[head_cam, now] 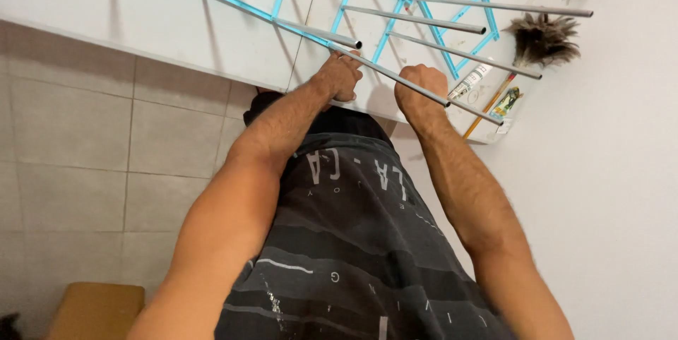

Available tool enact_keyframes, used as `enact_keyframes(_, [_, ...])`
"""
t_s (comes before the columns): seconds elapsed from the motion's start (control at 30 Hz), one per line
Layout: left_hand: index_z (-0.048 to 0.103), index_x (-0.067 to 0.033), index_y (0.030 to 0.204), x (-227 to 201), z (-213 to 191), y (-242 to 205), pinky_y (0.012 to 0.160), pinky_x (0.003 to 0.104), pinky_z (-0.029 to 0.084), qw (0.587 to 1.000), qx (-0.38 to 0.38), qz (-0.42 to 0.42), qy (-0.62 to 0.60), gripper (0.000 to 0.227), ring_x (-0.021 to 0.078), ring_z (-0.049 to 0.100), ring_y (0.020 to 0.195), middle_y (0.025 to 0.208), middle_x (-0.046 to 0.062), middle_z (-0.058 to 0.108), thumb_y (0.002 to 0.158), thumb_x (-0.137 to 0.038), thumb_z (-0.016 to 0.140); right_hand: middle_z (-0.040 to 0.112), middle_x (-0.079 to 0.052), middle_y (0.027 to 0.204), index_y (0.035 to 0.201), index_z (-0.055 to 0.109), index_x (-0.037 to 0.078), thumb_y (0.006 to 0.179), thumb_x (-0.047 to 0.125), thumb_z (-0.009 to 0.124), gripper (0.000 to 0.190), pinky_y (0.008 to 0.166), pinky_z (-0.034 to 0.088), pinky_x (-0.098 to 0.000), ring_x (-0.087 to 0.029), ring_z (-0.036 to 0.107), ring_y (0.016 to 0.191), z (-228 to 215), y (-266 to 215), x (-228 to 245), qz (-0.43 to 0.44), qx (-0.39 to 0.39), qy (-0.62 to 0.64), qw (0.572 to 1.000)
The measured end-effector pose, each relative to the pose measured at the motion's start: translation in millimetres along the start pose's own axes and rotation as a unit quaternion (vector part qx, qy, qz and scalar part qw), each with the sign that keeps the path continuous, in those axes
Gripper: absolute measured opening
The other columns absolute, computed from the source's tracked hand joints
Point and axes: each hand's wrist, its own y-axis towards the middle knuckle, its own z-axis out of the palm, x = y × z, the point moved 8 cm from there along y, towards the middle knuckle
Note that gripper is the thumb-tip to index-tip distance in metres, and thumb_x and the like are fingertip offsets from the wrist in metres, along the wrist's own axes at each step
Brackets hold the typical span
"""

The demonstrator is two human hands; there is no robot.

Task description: Assembling a multi-tier storage rack by manually inserting metal rods into plastic side frames on a work table.

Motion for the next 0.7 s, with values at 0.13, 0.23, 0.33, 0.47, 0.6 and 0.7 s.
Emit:
enact_keyframes(0.13, [0.066,-0.0183,0.136,4,7,20,0.123,0.053,0.019,0.999,0.003,0.020,0.032,0.061,0.0229,0.027,0.153,0.155,0.003,0.049,0.091,-0.058,0.067,0.071,-0.007,0.062,0.072,0.076,0.013,0.088,0.014,0.057,0.025,0.053,0.056,-0.0408,-0.031,0.076,0.067,-3,11,2,0.013,0.001,0.029,0.999])
enact_keyframes(0.23, [0.065,-0.0197,0.138,7,15,23,0.124,0.054,0.020,0.999,0.024,0.010,0.035,0.062,0.0229,0.024,0.154,0.158,0.002,0.046,0.090,-0.059,0.065,0.073,-0.005,0.066,0.075,0.077,0.014,0.087,0.012,0.059,0.021,0.055,0.057,-0.0386,-0.028,0.076,0.069,1,13,9,0.008,0.015,0.017,1.000])
enact_keyframes(0.33, [0.063,-0.0214,0.141,11,21,32,0.125,0.054,0.020,0.998,0.040,0.004,0.041,0.063,0.0220,0.020,0.156,0.161,0.001,0.043,0.091,-0.060,0.064,0.075,-0.004,0.071,0.081,0.078,0.013,0.089,0.011,0.058,0.022,0.058,0.058,-0.0389,-0.027,0.077,0.073,14,17,9,0.026,0.058,0.017,0.998])
enact_keyframes(0.47, [0.062,-0.0196,0.142,3,9,15,0.125,0.053,0.018,0.998,0.047,0.000,0.036,0.064,0.0230,0.019,0.157,0.164,0.002,0.041,0.091,-0.058,0.065,0.075,-0.006,0.071,0.082,0.079,0.011,0.090,0.011,0.058,0.023,0.057,0.058,-0.0408,-0.029,0.076,0.072,15,18,8,0.017,0.080,0.012,0.997])
enact_keyframes(0.6, [0.061,-0.0217,0.143,9,14,24,0.126,0.052,0.015,0.997,0.066,0.000,0.043,0.064,0.0218,0.017,0.158,0.165,0.001,0.040,0.091,-0.060,0.063,0.079,-0.002,0.082,0.093,0.082,0.016,0.094,0.011,0.056,0.027,0.062,0.060,-0.0370,-0.025,0.078,0.084,-16,5,19,0.029,0.063,0.023,0.997])
enact_keyframes(0.7, [0.062,-0.0212,0.141,8,9,19,0.125,0.056,0.021,0.999,0.021,0.009,0.026,0.061,0.0216,0.023,0.156,0.162,-0.002,0.042,0.090,-0.055,0.065,0.079,-0.012,0.101,0.109,0.079,0.007,0.096,0.013,0.058,0.025,0.109,0.033,-0.0527,-0.029,0.068,0.103,-60,-28,39,-0.070,-0.052,-0.036,0.996])
